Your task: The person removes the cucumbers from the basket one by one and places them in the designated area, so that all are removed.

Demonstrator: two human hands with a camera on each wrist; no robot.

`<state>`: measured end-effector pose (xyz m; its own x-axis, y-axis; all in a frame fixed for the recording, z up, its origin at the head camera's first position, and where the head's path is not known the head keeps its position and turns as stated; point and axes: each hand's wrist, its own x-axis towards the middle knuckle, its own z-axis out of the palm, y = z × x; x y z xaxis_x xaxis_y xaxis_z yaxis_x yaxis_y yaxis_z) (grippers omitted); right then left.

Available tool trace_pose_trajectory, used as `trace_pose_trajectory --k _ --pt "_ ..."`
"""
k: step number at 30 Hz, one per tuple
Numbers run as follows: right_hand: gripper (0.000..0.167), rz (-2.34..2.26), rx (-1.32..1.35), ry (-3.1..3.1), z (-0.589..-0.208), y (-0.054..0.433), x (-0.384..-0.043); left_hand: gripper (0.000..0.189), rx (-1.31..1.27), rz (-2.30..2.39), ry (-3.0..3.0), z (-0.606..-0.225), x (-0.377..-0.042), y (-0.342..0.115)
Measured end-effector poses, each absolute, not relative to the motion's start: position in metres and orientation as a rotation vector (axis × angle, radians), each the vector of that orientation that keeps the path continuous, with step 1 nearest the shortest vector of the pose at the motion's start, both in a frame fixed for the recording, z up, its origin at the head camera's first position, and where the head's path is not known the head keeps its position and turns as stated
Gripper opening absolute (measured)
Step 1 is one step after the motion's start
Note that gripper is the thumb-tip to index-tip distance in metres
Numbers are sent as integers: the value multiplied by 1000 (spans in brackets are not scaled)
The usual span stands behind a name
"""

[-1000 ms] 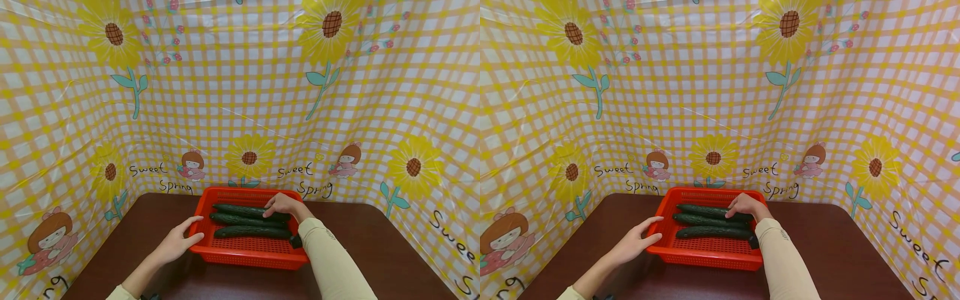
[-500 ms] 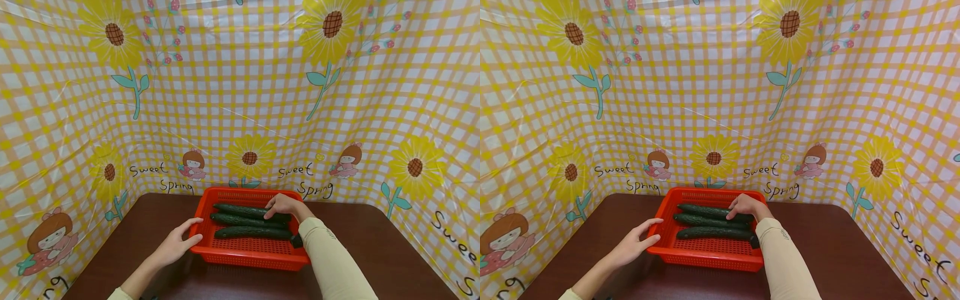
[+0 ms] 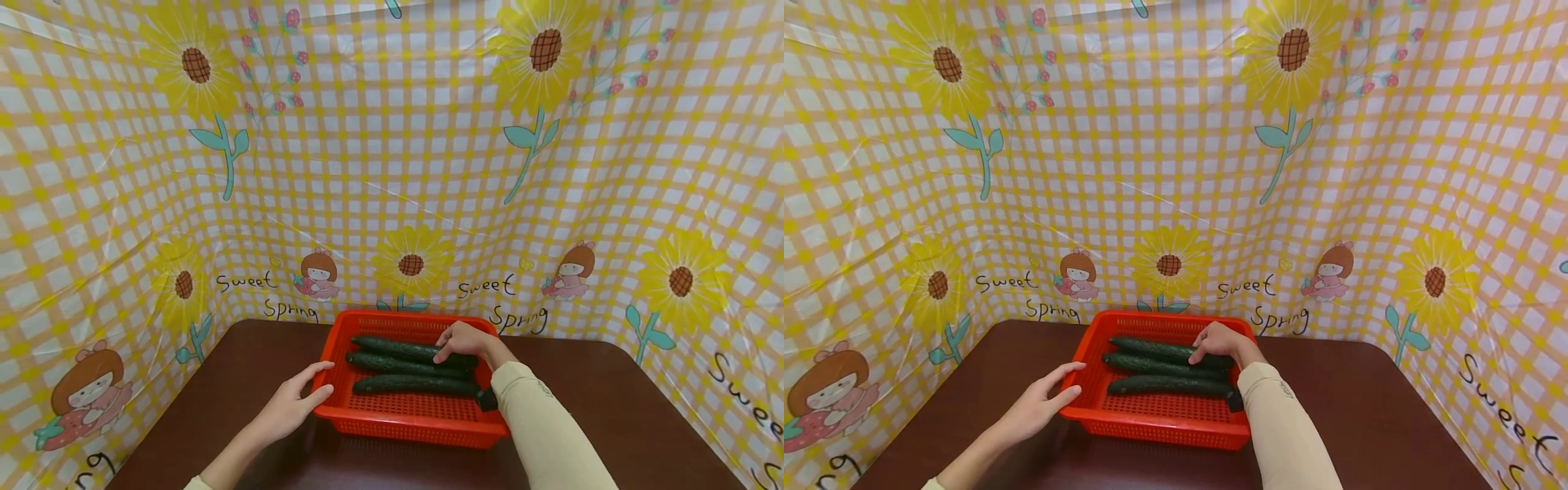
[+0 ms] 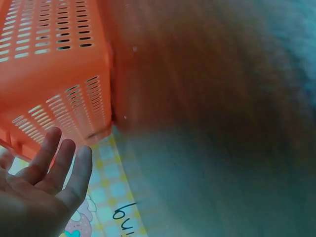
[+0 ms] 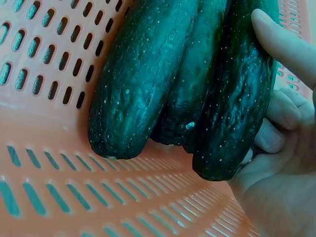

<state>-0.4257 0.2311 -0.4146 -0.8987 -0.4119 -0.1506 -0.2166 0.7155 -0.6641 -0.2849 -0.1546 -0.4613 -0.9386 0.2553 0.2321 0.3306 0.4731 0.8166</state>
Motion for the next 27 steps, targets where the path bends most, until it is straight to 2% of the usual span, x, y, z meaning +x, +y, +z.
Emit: trace_pose_trajectory --k 4,8,14,27 --pt "13 -985 -489 2637 -415 232 -423 47 -535 -1496 -2632 -464 -283 -154" --pt "19 -994 -521 2622 -412 233 -423 45 -526 -1499 -2621 -465 -284 -153" --pt "13 -948 -632 2609 -399 235 -420 43 -521 -1455 -2631 -464 -285 -153" --pt "37 -992 -558 2625 -397 232 -417 42 -513 -1472 -2616 -461 -283 -153"
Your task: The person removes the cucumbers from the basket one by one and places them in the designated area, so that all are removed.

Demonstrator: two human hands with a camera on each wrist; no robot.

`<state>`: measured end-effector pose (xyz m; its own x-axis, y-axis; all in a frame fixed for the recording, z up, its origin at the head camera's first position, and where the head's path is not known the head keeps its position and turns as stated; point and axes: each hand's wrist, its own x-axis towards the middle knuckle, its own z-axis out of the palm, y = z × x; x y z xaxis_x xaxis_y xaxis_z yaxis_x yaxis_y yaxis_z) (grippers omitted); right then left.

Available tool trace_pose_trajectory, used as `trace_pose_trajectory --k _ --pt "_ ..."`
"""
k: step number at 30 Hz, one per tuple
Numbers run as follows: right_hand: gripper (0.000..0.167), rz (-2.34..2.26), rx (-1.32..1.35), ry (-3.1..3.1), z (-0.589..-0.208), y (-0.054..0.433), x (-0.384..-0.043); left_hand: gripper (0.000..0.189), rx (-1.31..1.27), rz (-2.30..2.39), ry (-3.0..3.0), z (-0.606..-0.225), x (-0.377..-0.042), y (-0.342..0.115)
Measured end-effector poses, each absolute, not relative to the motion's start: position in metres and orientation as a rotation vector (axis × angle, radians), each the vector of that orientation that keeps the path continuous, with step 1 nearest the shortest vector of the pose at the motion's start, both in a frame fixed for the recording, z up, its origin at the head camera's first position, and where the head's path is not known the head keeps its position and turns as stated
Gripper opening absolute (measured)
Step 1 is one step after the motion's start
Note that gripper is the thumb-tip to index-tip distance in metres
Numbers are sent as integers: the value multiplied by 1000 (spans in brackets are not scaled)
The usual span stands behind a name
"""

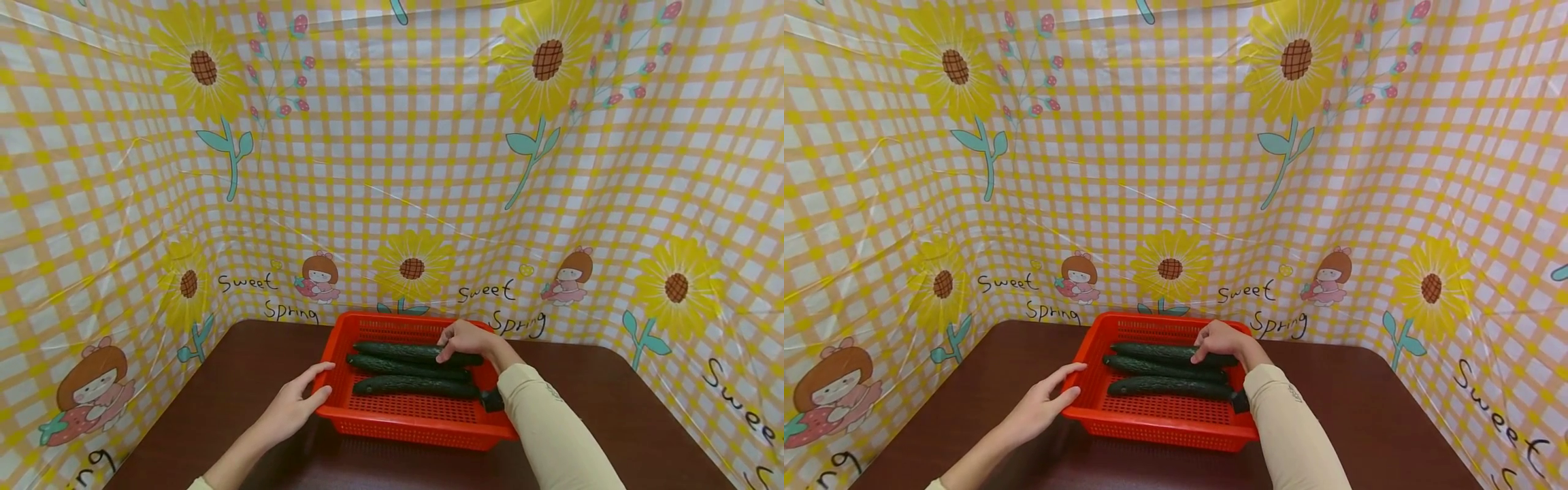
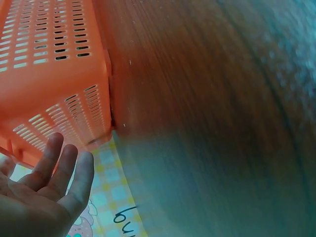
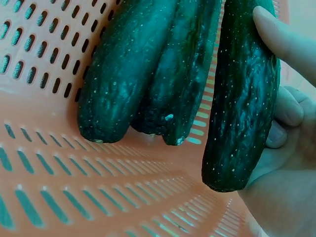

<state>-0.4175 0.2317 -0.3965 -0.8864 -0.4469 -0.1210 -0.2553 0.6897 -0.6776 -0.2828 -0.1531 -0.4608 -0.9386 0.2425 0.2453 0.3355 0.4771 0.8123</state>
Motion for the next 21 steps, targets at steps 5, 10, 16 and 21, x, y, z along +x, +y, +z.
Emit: trace_pose_trajectory --k 5,10,16,21 --pt "24 -991 -541 2627 -400 232 -415 41 -517 -1466 -2613 -460 -282 -153" --pt "17 -991 -504 2619 -409 232 -418 41 -521 -1462 -2608 -458 -281 -153" --pt "29 -985 -470 2629 -411 231 -418 41 -528 -1479 -2608 -456 -281 -153" --pt "41 -944 -493 2649 -410 230 -415 42 -514 -1481 -2616 -457 -282 -153"
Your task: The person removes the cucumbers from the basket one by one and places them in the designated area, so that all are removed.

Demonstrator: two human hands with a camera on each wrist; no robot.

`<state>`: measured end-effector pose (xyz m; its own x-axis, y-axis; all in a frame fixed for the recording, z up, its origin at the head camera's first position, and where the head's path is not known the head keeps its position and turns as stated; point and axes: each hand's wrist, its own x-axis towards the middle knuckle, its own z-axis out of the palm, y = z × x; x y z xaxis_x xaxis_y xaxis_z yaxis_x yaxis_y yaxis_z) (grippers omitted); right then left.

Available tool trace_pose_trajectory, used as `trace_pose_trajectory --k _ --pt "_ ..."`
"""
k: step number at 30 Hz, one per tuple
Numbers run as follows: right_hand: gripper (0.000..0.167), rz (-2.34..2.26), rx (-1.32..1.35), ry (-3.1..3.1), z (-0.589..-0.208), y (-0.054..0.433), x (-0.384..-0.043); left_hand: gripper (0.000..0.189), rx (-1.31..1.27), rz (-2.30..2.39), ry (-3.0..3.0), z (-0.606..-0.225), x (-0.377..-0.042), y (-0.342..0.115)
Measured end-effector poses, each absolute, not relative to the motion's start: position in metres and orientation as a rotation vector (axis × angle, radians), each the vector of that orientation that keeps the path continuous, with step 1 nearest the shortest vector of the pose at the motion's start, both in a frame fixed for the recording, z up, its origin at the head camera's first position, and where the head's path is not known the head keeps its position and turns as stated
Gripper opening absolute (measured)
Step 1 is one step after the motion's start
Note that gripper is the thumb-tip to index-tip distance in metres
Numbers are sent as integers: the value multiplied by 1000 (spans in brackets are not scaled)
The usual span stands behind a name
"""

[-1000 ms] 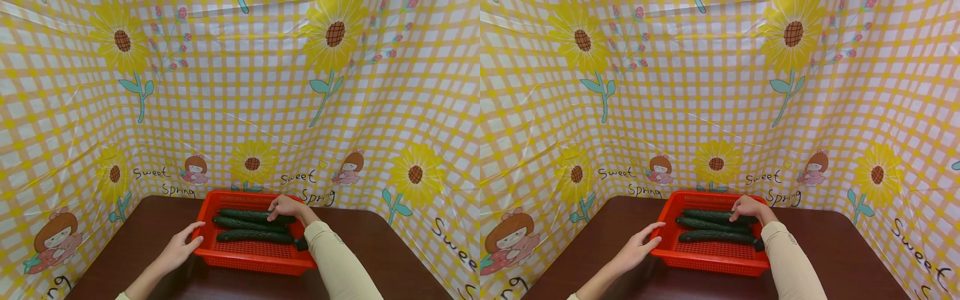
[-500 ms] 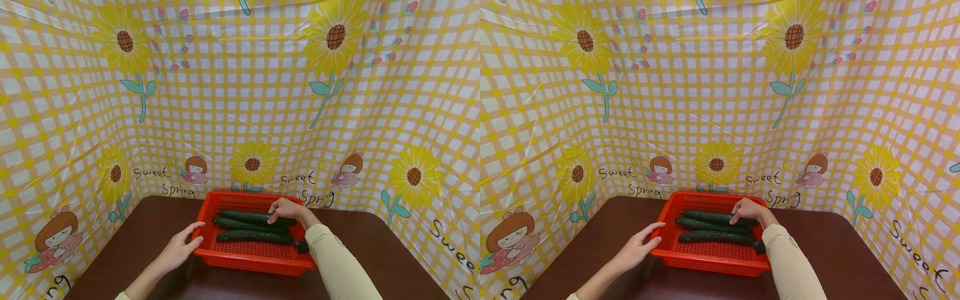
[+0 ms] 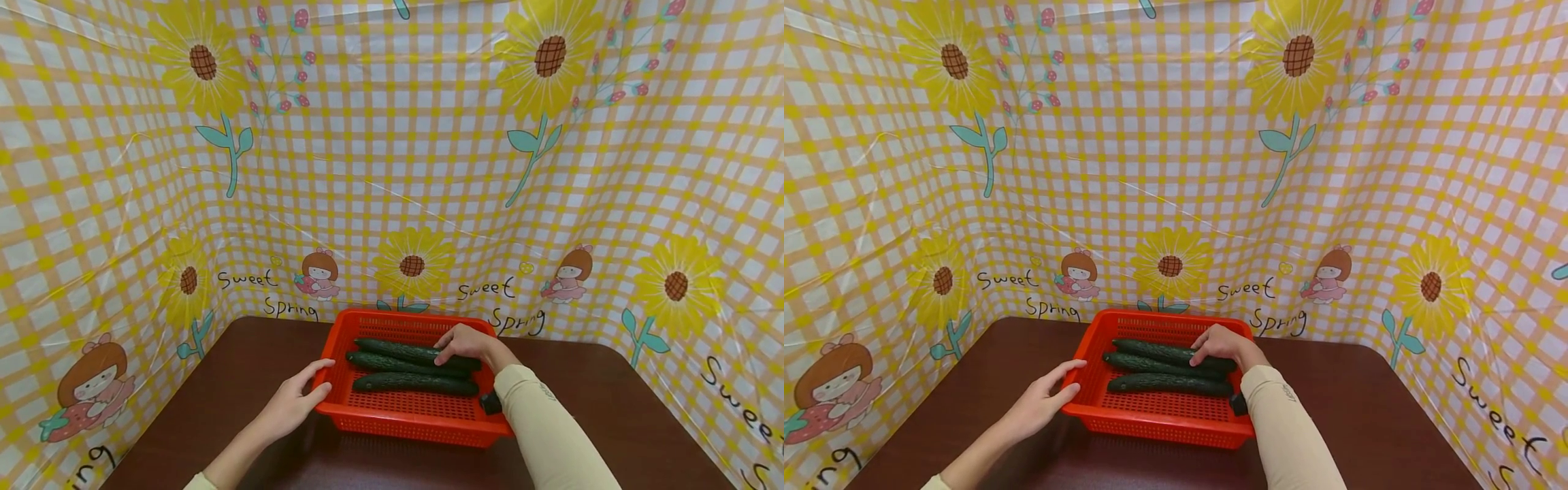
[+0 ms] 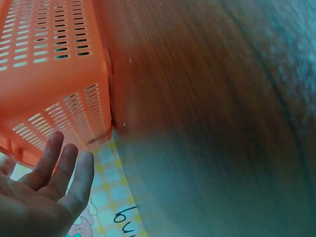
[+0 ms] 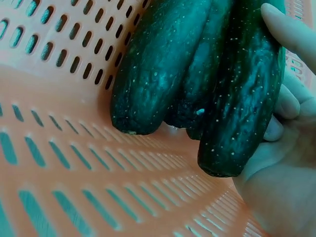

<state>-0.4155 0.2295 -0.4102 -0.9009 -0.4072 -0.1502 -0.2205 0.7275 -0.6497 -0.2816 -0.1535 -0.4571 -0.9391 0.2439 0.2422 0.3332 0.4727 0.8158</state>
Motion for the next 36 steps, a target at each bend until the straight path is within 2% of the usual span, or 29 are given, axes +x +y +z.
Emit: trace_pose_trajectory --k 11,19,26,33,36 --pt "44 -930 -499 2655 -413 228 -418 42 -503 -1459 -2618 -458 -282 -153" --pt "32 -1020 -448 2626 -414 227 -418 46 -467 -1465 -2643 -456 -283 -152" --pt "36 -1041 -463 2632 -411 227 -416 46 -488 -1471 -2637 -457 -282 -154" --pt "26 -1088 -458 2630 -401 226 -415 47 -484 -1468 -2631 -457 -282 -153" --pt "31 -1098 -450 2636 -396 225 -415 47 -487 -1463 -2630 -458 -281 -153"
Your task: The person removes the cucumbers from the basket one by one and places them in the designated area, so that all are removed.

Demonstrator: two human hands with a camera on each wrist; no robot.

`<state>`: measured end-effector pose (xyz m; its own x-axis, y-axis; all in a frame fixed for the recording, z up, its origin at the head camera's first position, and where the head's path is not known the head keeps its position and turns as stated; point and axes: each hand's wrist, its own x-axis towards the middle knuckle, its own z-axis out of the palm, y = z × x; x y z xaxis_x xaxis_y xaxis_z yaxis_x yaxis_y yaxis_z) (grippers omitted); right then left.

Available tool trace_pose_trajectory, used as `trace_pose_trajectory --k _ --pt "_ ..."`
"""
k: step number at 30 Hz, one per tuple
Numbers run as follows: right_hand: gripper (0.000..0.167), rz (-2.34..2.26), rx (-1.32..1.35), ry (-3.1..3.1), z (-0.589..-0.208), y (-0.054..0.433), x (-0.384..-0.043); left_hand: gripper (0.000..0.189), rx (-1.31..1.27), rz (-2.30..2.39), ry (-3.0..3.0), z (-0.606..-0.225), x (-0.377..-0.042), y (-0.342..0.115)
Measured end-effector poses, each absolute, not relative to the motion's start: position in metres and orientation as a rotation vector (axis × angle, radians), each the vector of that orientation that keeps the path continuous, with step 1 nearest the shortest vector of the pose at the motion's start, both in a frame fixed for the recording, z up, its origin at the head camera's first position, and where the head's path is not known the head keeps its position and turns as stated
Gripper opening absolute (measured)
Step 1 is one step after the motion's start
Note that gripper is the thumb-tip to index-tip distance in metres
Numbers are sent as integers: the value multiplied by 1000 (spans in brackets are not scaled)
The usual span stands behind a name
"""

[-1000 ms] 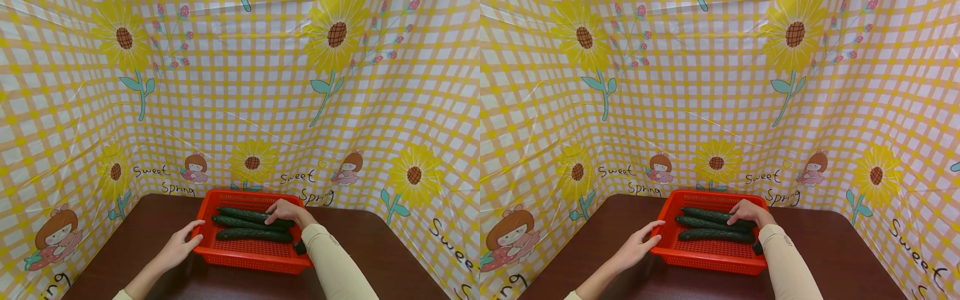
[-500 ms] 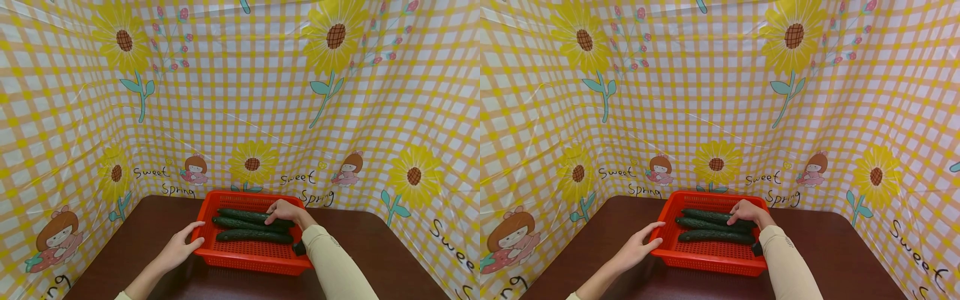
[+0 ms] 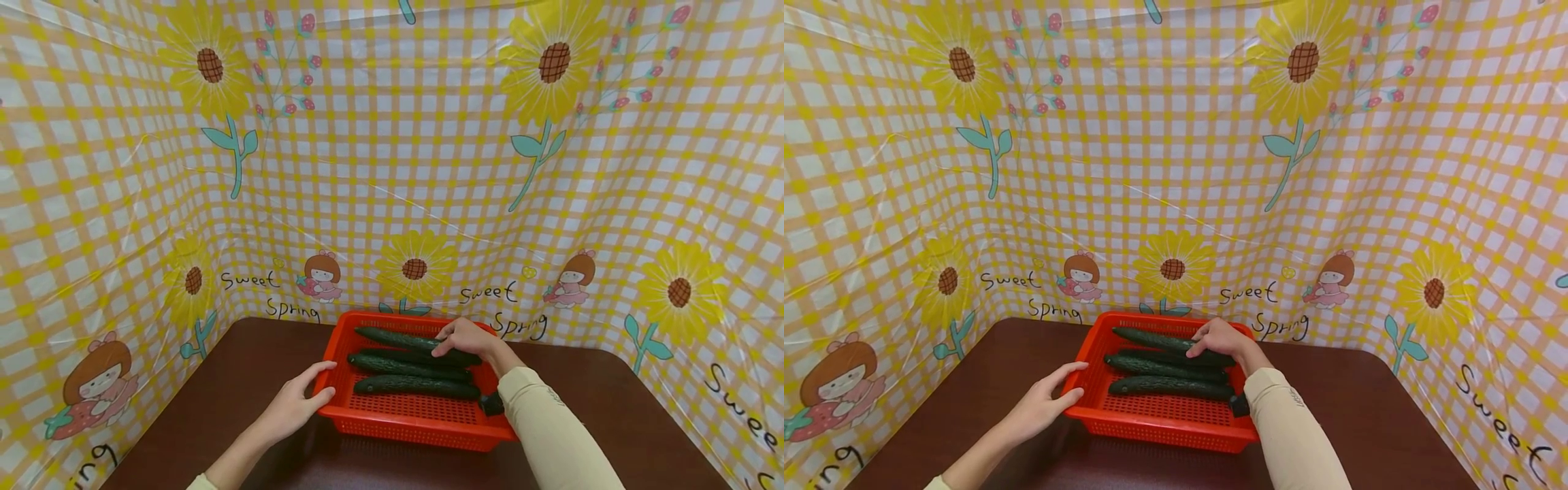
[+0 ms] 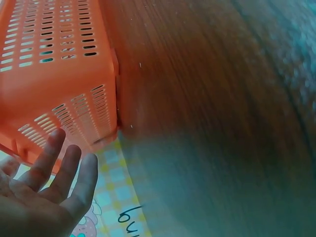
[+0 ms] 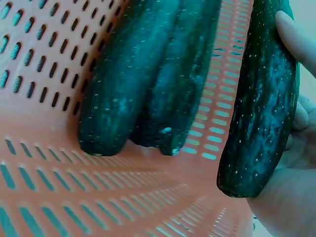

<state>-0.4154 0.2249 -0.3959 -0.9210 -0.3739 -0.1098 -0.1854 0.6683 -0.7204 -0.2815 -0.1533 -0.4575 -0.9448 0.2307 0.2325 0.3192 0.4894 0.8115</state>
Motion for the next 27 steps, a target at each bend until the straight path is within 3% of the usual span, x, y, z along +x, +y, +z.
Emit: trace_pose_trajectory --k 5,12,27 --pt "41 -1101 -417 2665 -388 226 -413 47 -500 -1437 -2633 -456 -279 -153" --pt "26 -1110 -445 2692 -373 231 -406 45 -520 -1417 -2629 -453 -279 -152" --pt "55 -1175 -326 2695 -347 244 -393 45 -526 -1433 -2636 -453 -278 -152"
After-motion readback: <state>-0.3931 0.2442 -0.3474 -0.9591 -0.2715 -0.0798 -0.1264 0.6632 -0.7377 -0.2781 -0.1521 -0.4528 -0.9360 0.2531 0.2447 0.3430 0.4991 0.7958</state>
